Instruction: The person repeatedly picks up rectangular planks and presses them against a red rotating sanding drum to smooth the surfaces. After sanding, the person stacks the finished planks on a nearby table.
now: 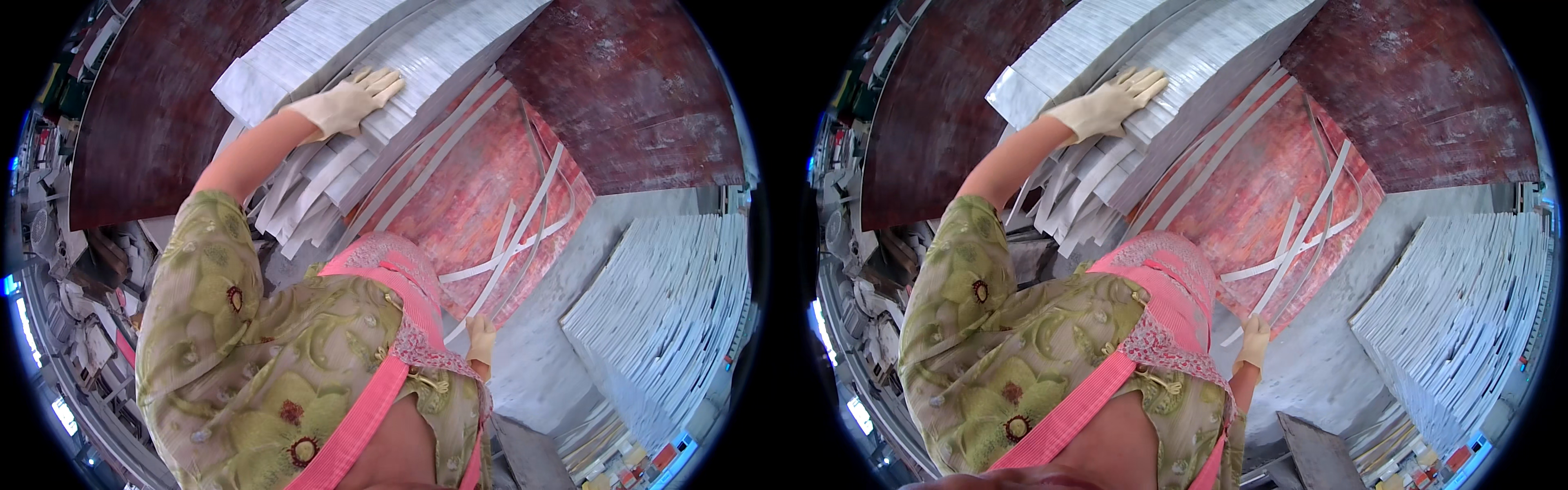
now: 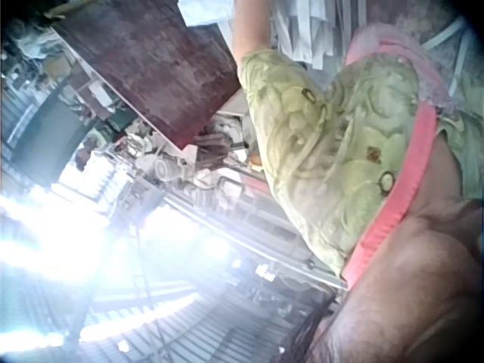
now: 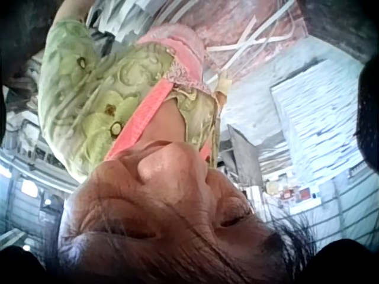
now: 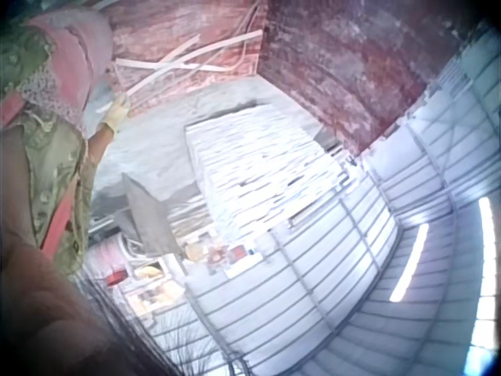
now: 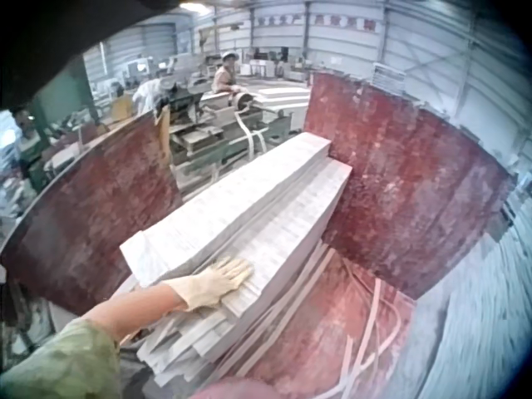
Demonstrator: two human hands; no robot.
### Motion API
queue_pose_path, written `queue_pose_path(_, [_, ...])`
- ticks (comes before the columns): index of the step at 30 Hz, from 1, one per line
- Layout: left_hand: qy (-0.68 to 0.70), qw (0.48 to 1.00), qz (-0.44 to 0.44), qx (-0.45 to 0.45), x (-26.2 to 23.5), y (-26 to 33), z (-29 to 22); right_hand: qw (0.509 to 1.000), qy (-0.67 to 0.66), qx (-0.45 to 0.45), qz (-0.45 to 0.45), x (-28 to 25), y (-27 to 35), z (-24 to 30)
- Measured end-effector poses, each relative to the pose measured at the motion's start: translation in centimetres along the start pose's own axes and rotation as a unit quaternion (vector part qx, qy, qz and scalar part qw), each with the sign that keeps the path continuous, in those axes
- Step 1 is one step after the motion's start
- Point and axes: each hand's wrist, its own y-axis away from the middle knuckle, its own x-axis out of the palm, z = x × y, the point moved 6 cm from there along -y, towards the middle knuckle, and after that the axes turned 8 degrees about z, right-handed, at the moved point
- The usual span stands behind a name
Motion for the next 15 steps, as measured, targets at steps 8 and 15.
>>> queue_pose_path(8, [0.001, 0.998, -0.011, -0.067, 2.9, 0.5, 0.2, 0.998, -0.053, -0.038, -0.003, 1.5, -2.1, 8.0])
queue_pose_path(15, [-0.07, 0.988, -0.091, -0.102, -0.6, 4.1, -2.0, 0.977, -0.064, -0.165, 0.121, 14.7, -3.0, 27.1])
